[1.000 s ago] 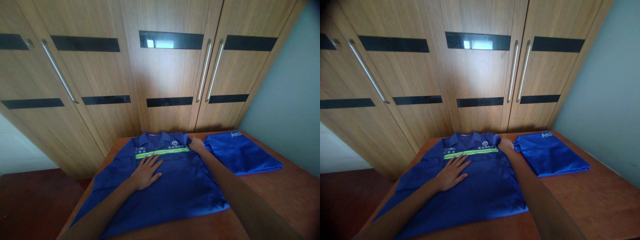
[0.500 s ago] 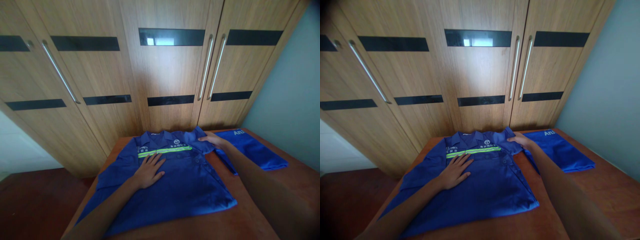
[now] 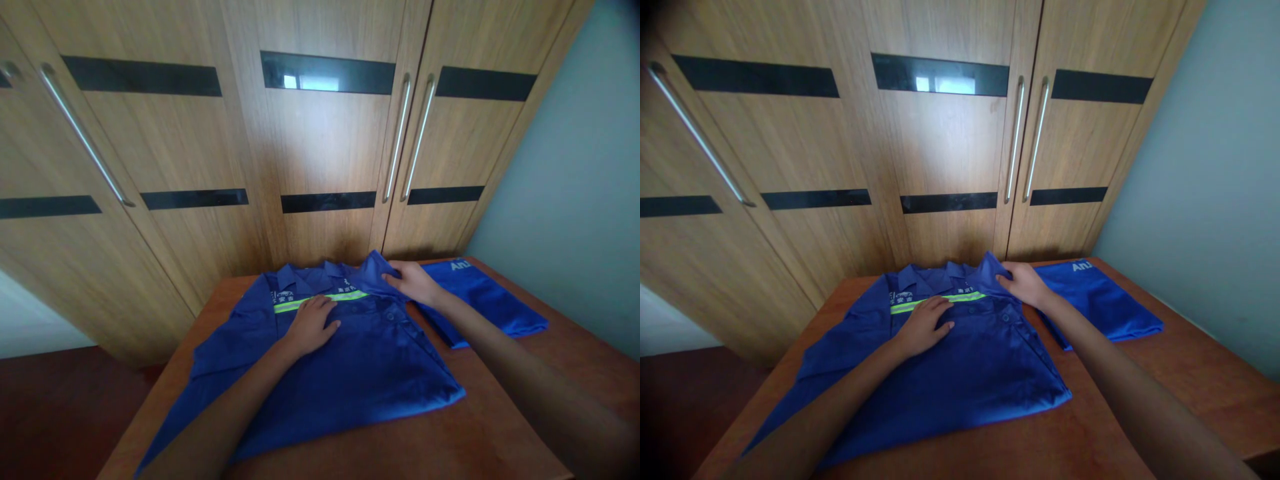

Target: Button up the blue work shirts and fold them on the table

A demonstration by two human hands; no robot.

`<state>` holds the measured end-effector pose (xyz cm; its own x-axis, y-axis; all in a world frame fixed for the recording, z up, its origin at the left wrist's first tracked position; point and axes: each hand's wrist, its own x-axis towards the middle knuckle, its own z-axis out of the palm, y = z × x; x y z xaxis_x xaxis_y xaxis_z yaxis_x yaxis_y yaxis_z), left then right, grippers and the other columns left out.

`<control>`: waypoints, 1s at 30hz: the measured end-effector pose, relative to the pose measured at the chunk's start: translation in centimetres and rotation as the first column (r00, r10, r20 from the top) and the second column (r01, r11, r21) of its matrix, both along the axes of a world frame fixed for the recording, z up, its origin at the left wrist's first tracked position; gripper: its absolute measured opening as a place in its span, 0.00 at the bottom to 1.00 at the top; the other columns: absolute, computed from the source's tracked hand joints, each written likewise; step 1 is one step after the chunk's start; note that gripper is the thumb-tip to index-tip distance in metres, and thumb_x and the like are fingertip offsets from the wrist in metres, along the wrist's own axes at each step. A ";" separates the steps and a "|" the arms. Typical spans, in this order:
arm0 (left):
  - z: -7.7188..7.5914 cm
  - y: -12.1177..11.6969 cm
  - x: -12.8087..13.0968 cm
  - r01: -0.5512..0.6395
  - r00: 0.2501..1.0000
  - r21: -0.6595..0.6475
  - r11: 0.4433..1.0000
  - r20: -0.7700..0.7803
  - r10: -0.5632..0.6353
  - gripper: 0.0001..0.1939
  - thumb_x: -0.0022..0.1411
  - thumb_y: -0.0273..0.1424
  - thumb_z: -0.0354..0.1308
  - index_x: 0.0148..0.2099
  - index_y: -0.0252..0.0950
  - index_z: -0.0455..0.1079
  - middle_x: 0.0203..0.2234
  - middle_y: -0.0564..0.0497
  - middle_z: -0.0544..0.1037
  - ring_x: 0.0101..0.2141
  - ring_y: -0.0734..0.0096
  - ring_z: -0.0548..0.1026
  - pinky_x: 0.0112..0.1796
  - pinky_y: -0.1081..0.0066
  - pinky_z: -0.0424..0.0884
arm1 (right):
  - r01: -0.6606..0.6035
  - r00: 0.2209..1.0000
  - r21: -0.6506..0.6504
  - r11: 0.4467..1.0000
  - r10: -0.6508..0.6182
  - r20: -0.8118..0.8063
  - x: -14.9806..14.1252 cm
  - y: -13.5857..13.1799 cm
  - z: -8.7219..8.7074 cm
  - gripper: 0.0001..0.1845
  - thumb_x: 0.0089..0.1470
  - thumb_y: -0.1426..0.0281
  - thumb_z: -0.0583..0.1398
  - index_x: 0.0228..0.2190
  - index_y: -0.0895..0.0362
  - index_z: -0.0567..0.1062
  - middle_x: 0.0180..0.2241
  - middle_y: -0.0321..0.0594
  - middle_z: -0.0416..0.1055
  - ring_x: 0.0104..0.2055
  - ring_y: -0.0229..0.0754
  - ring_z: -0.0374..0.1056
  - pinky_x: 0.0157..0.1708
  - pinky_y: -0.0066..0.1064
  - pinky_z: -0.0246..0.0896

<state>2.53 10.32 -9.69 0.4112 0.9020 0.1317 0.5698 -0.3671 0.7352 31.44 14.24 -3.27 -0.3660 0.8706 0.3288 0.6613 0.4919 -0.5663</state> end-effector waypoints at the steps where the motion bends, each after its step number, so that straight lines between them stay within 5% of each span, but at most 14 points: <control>1: 0.1 0.5 0.9 -0.040 0.981 -0.136 0.990 0.184 0.065 0.21 0.55 0.40 0.61 0.50 0.38 0.70 0.54 0.44 0.70 0.59 0.53 0.60 0.61 0.55 0.49 | -0.005 0.992 0.093 0.996 -0.006 0.123 -0.8 -1.0 -0.2 0.10 0.55 0.68 0.55 0.35 0.56 0.76 0.35 0.40 0.75 0.39 0.46 0.71 0.42 0.34 0.63; 4: 0.2 2.1 3.5 -0.043 0.843 -0.480 0.876 0.453 0.290 0.20 0.59 0.45 0.56 0.47 0.36 0.68 0.45 0.41 0.76 0.46 0.57 0.74 0.51 0.59 0.68 | -0.070 0.920 0.240 0.968 -0.030 0.390 -2.5 -3.9 -1.7 0.12 0.55 0.72 0.55 0.41 0.56 0.74 0.37 0.43 0.73 0.41 0.46 0.68 0.42 0.34 0.61; 7: -0.3 3.8 5.4 -0.017 0.802 -0.589 0.808 0.474 0.363 0.21 0.61 0.46 0.52 0.45 0.33 0.66 0.37 0.39 0.78 0.36 0.63 0.78 0.40 0.64 0.75 | -0.158 0.852 0.242 0.957 0.008 0.524 -2.9 -6.0 -3.8 0.17 0.51 0.77 0.56 0.44 0.56 0.73 0.39 0.45 0.71 0.43 0.47 0.65 0.44 0.37 0.59; 11: -1.3 5.9 7.5 -0.041 0.748 -0.643 0.765 0.488 0.450 0.14 0.57 0.33 0.59 0.44 0.33 0.67 0.34 0.43 0.78 0.32 0.68 0.78 0.35 0.70 0.75 | -0.213 0.829 0.197 0.957 0.070 0.554 -1.9 -7.2 -6.0 0.20 0.51 0.79 0.54 0.45 0.55 0.73 0.39 0.45 0.69 0.42 0.47 0.63 0.43 0.38 0.59; 14: -1.7 7.4 9.0 -0.102 0.711 -0.629 0.771 0.496 0.498 0.20 0.52 0.25 0.62 0.48 0.34 0.66 0.33 0.46 0.77 0.29 0.70 0.76 0.30 0.72 0.73 | -0.207 0.853 0.228 0.951 0.062 0.518 -0.9 -7.1 -6.7 0.24 0.50 0.79 0.54 0.49 0.55 0.71 0.46 0.46 0.68 0.48 0.49 0.62 0.48 0.41 0.57; 17: -1.6 8.6 9.9 -0.147 0.679 -0.582 0.800 0.528 0.509 0.28 0.48 0.19 0.61 0.53 0.35 0.65 0.33 0.48 0.77 0.28 0.72 0.75 0.28 0.75 0.71 | -0.057 0.896 0.288 0.956 -0.079 0.438 0.2 -6.3 -7.3 0.31 0.46 0.78 0.56 0.55 0.60 0.66 0.55 0.50 0.62 0.57 0.52 0.56 0.56 0.44 0.53; 20: -1.5 9.2 10.0 -0.146 0.665 -0.526 0.838 0.575 0.477 0.33 0.47 0.17 0.59 0.57 0.38 0.63 0.36 0.49 0.77 0.26 0.76 0.74 0.26 0.77 0.68 | -0.010 0.894 0.257 0.966 -0.106 0.435 1.5 -5.6 -7.9 0.28 0.49 0.77 0.54 0.54 0.62 0.67 0.56 0.51 0.63 0.57 0.50 0.58 0.56 0.41 0.56; 24: -2.1 9.0 9.6 -0.098 0.692 -0.485 0.869 0.595 0.410 0.34 0.47 0.15 0.56 0.58 0.36 0.63 0.40 0.46 0.77 0.26 0.76 0.74 0.26 0.77 0.68 | -0.046 0.879 0.234 0.971 -0.072 0.472 3.2 -5.5 -8.7 0.25 0.55 0.77 0.50 0.53 0.58 0.69 0.56 0.48 0.64 0.57 0.47 0.61 0.55 0.38 0.59; 30: -2.9 9.0 9.8 -0.116 0.725 -0.441 0.890 0.575 0.379 0.28 0.54 0.21 0.59 0.58 0.33 0.62 0.45 0.41 0.76 0.38 0.68 0.76 0.38 0.72 0.71 | -0.083 0.851 0.229 0.970 -0.051 0.523 3.3 -6.2 -8.3 0.21 0.56 0.71 0.54 0.51 0.57 0.71 0.58 0.49 0.62 0.60 0.53 0.57 0.55 0.45 0.58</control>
<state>12.29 19.29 -12.58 0.1038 0.9921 -0.0705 -0.0437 0.0753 0.9962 34.74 8.00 -11.53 -0.5546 0.7842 0.2783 0.8154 0.5789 -0.0063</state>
